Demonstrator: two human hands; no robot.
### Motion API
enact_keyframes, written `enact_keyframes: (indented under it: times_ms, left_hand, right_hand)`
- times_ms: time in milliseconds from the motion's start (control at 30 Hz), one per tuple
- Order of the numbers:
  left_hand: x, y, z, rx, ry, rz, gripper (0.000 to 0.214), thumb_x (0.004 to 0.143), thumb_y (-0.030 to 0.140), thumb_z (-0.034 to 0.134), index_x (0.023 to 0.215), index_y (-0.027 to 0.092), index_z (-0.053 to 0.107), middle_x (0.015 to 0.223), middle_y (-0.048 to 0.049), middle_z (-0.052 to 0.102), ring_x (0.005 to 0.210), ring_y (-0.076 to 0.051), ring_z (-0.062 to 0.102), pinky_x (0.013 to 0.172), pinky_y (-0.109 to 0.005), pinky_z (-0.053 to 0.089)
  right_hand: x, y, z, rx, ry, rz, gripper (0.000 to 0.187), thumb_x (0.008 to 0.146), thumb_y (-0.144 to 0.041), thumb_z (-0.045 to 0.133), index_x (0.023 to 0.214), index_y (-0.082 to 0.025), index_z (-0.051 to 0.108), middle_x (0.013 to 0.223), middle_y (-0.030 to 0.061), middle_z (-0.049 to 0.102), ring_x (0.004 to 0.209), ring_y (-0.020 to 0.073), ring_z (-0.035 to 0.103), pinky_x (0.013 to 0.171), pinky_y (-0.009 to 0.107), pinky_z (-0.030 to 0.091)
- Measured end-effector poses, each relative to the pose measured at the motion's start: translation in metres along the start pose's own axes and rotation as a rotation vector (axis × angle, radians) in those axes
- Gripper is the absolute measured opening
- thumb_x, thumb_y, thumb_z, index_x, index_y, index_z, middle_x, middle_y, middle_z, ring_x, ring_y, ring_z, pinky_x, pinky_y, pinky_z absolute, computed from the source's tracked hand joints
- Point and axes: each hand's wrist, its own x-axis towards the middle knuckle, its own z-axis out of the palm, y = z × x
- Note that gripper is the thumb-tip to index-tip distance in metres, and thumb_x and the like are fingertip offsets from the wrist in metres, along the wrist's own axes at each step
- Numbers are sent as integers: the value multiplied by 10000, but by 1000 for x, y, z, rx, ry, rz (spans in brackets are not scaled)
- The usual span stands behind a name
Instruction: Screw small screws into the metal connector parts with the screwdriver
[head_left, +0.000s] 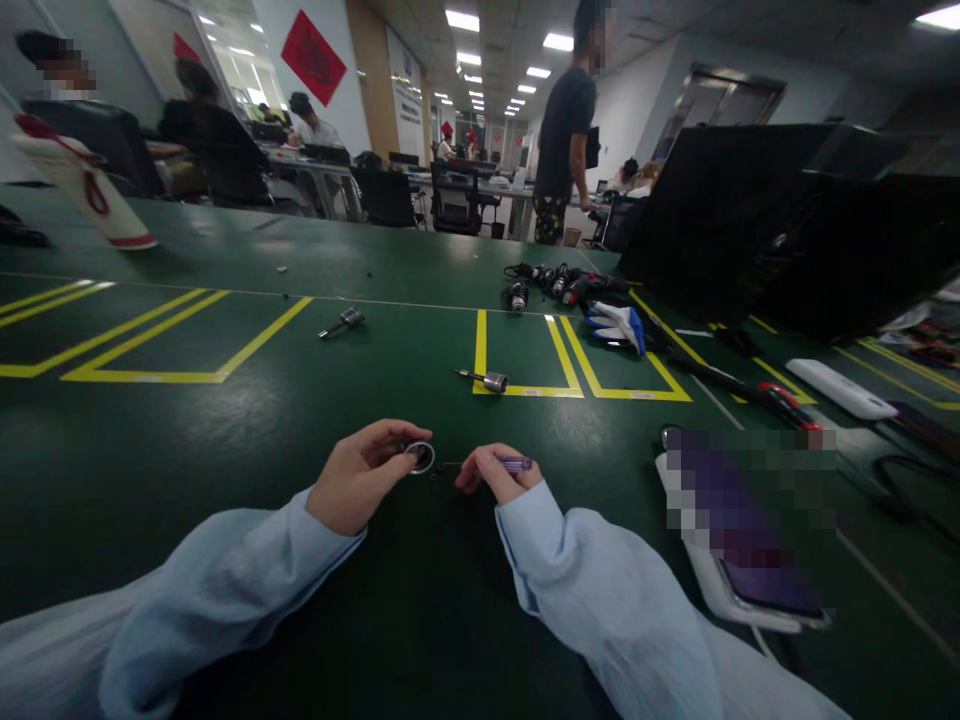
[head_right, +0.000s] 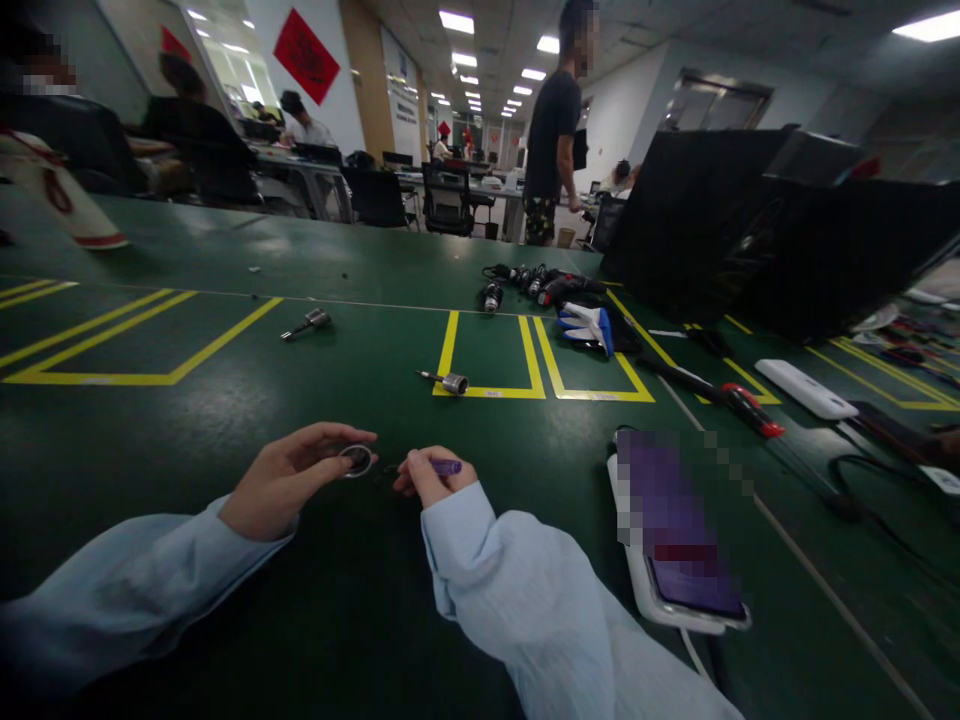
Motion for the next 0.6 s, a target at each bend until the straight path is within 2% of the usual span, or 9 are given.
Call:
enact_keyframes:
  times_ms: [267, 333, 433, 500, 600]
  left_hand:
    - [-2, 6, 0, -12, 7, -31, 246, 628, 230, 637, 856, 138, 627, 875, -71, 680, 818, -210, 643, 793, -375, 502]
    - [-2, 6, 0, -11, -6, -34, 254, 630, 233, 636, 864, 136, 626, 880, -72, 679, 820, -209, 642, 795, -374, 504]
    - [-1, 5, 0, -17, -18, -26, 263, 631, 244, 642, 871, 137, 625, 875, -71, 680, 824, -213, 642, 804, -387, 502]
    - [-1, 3, 0, -18, -14, -25, 261, 628, 243, 647, 867, 141, 627, 874, -69, 682, 824, -215, 642, 808, -393, 501]
    - [0, 1, 0, -22, -10, -27, 250, 625, 234, 647, 857, 142, 631, 886, -69, 681, 815, -210, 644, 805, -386, 502]
  right_hand:
    - [-1, 5, 2, -150, 20, -7, 312, 771, -413, 479, 634, -157, 593, 537, 26, 608, 485, 127, 556, 485, 245, 440]
    - [-2, 2, 0, -252, -18, -65, 300, 782, -381, 464, 636, -158, 603, 551, 36, 619, 515, 142, 577, 503, 254, 446]
    - [-5, -4, -3, -400, -86, -233, 254, 780, -312, 466, 623, -169, 605, 576, 37, 632, 555, 145, 594, 559, 264, 455]
    - [-5, -6, -5, -414, -102, -276, 237, 782, -291, 465, 628, -176, 604, 585, 29, 635, 555, 134, 594, 570, 257, 458]
    - [-5, -3, -7, -325, -84, -212, 256, 790, -327, 462, 648, -172, 608, 591, 36, 637, 563, 138, 604, 549, 248, 469]
